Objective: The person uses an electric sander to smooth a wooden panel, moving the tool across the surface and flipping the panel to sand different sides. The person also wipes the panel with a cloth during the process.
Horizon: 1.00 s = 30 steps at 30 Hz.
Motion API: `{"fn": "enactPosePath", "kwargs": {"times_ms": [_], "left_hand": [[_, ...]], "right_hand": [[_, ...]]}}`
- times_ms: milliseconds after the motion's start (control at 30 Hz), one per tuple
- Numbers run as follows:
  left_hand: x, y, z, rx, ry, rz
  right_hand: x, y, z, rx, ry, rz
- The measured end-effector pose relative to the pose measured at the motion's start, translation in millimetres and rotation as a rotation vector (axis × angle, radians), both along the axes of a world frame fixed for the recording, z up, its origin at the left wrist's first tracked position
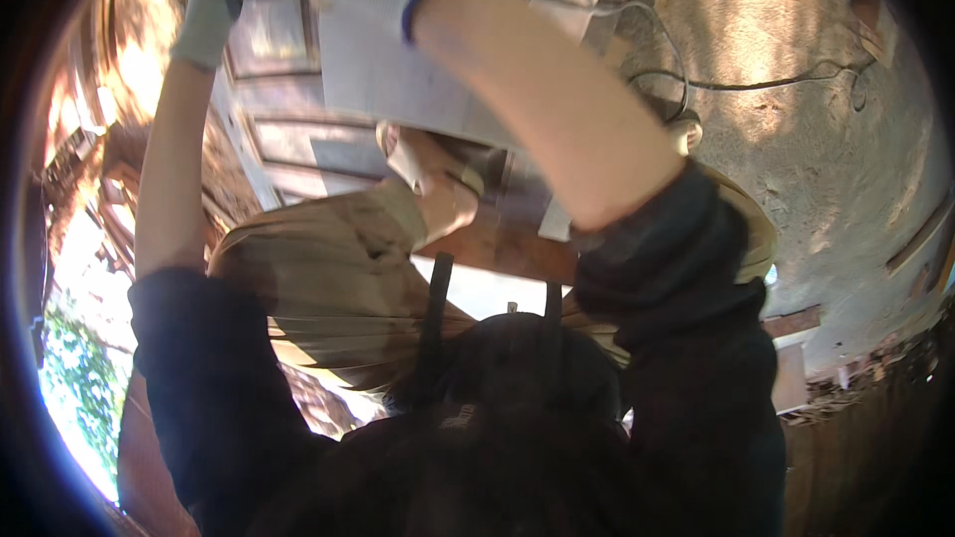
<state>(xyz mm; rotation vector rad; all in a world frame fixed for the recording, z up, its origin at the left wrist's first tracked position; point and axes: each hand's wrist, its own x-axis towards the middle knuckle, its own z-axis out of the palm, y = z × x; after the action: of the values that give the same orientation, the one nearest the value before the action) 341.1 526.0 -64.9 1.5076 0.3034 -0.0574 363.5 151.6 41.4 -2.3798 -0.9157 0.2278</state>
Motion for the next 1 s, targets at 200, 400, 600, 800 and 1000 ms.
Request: {"fn": "enactPosePath", "kwargs": {"times_ms": [200,400,600,800,1000], "left_hand": [[-39.6,-174.9,59.8,0.474,0.049,0.03],[-74.8,-228.1,75.9,0.382,0.173,-0.239],[-21.2,-247.7,39.6,0.878,0.209,-0.157],[-69.4,-75.3,-58.9,0.852,0.435,0.112],[-103.2,-208.8,-37.4,1.306,0.53,0.213]], "right_hand": [[-67.4,-35.8,5.8,-0.361,0.097,-0.221],[-114.0,-111.1,21.5,-0.102,0.623,-0.254],[-178.2,-226.3,-15.2,0.468,0.465,-0.608],[-216.3,-274.4,-51.7,1.039,1.081,-0.863],[-225.5,-278.4,-35.6,0.687,0.774,-0.967]]}}
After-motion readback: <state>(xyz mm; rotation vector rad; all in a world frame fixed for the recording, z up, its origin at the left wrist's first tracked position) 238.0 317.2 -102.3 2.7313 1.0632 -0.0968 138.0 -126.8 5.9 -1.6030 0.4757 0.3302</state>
